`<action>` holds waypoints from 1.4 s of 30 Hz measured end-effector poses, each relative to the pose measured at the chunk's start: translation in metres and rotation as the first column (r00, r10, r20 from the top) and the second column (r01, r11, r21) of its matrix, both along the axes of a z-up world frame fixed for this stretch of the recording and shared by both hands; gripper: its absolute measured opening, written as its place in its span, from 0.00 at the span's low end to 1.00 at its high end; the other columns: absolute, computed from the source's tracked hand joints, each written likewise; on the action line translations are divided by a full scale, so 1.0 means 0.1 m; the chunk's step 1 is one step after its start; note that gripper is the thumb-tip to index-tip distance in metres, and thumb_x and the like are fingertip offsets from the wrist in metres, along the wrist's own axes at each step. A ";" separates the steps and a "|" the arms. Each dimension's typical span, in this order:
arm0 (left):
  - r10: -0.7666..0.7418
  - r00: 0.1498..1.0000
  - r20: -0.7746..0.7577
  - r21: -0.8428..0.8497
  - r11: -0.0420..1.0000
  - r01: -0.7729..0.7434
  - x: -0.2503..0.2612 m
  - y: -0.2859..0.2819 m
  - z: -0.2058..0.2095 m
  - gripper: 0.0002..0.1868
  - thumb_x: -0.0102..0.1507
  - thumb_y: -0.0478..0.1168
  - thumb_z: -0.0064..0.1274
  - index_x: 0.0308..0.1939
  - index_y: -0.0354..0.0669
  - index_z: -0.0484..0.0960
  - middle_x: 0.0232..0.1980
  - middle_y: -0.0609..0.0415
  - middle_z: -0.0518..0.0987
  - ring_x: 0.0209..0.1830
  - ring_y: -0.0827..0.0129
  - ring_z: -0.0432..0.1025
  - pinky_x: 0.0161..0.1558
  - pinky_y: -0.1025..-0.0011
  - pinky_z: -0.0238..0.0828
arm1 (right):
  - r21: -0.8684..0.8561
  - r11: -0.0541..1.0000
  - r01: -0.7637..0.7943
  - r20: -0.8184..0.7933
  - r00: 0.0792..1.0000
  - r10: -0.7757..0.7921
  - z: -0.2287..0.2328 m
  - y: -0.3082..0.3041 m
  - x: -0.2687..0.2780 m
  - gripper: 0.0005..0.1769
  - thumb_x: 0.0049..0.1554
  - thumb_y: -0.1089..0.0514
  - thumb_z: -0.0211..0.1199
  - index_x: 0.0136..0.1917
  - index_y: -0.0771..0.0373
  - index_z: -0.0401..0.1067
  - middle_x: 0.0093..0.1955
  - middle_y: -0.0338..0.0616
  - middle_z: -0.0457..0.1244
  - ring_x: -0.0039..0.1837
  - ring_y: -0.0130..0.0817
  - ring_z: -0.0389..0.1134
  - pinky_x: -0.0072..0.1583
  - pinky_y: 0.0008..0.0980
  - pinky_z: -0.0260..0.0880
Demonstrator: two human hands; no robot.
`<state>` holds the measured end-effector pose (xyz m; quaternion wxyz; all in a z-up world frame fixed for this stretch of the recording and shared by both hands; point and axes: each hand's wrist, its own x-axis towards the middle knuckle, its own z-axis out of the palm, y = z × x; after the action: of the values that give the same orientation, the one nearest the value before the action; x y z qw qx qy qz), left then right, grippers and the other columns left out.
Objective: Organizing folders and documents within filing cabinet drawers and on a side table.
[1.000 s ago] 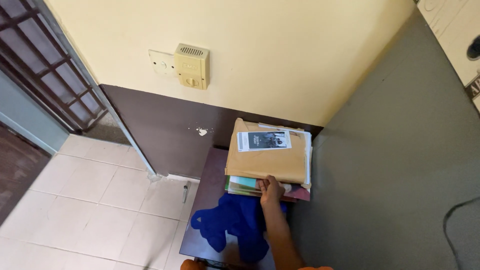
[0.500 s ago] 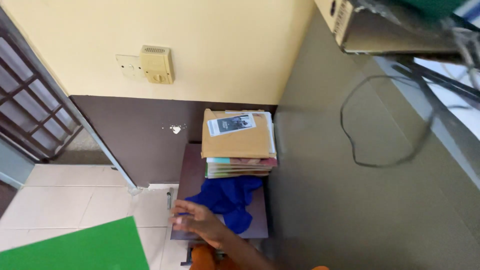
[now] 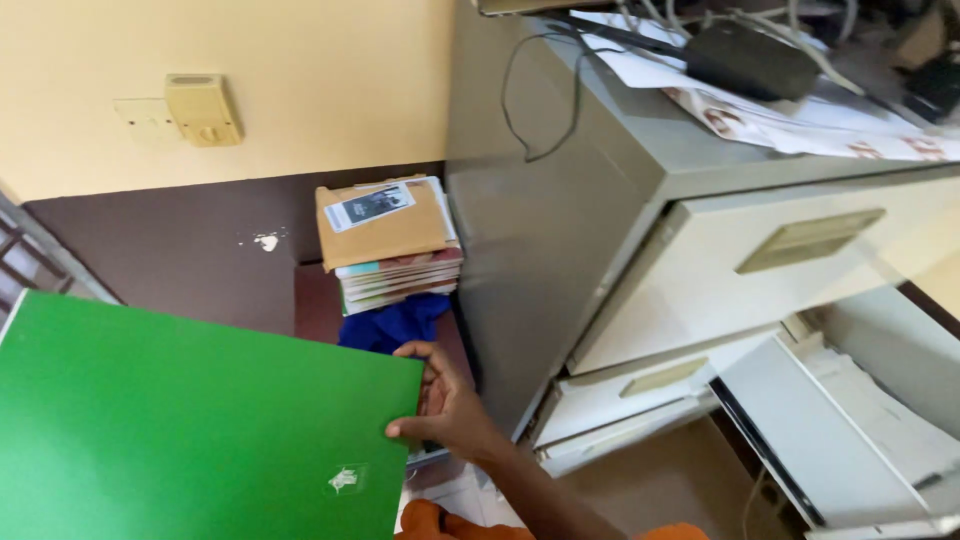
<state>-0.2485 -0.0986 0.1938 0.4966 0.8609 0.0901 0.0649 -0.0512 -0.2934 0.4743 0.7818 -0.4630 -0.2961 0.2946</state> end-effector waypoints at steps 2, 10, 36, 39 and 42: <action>-0.084 0.995 0.060 -0.009 0.996 0.084 0.29 0.11 -0.14 0.18 0.60 0.49 0.66 0.45 0.39 0.86 0.46 0.46 0.85 0.49 0.60 0.83 0.53 0.66 0.82 | 0.032 0.998 0.060 0.048 0.997 -0.061 0.05 -0.28 0.04 0.47 0.51 0.67 0.80 0.75 0.63 0.55 0.63 0.49 0.61 0.65 0.32 0.66 0.65 0.36 0.72; -0.471 0.838 0.274 -0.052 0.863 0.502 1.80 -0.15 -0.32 0.18 0.62 0.48 0.65 0.50 0.40 0.86 0.50 0.47 0.86 0.52 0.62 0.83 0.54 0.67 0.83 | -0.489 0.833 0.260 0.444 0.896 -0.019 0.51 -1.61 -0.14 0.26 0.48 0.51 0.82 0.57 0.63 0.81 0.49 0.45 0.73 0.47 0.33 0.69 0.51 0.34 0.70; -0.820 0.235 0.521 0.486 0.512 0.708 4.98 -1.54 0.68 0.31 0.59 0.48 0.61 0.62 0.37 0.75 0.69 0.39 0.72 0.70 0.54 0.67 0.66 0.59 0.64 | 0.042 -0.428 0.903 0.310 -0.419 -0.854 0.08 -6.83 0.49 0.26 0.57 0.62 0.69 0.66 0.66 0.67 0.60 0.49 0.66 0.62 0.42 0.68 0.62 0.45 0.75; -0.811 0.258 0.526 0.441 0.519 0.733 5.18 -1.64 0.41 0.30 0.59 0.48 0.61 0.62 0.37 0.75 0.68 0.39 0.73 0.70 0.53 0.67 0.66 0.58 0.64 | -0.134 -0.489 0.862 0.391 -0.407 -0.826 -0.01 -7.31 1.07 0.26 0.57 0.63 0.67 0.67 0.67 0.68 0.62 0.51 0.67 0.63 0.42 0.70 0.62 0.46 0.78; -0.805 0.287 0.519 0.397 0.524 0.753 5.17 -1.76 0.36 0.30 0.59 0.47 0.60 0.62 0.37 0.76 0.68 0.39 0.73 0.70 0.53 0.68 0.66 0.58 0.65 | -0.207 -0.429 0.879 0.362 -0.339 -0.868 -0.56 -7.89 1.59 0.28 0.56 0.63 0.68 0.68 0.68 0.67 0.63 0.51 0.67 0.63 0.43 0.70 0.64 0.47 0.77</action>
<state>0.2684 -0.2744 0.2299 0.4285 0.7297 -0.5208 0.1123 0.1082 -1.0826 0.4182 0.5561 -0.6597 0.2736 -0.4250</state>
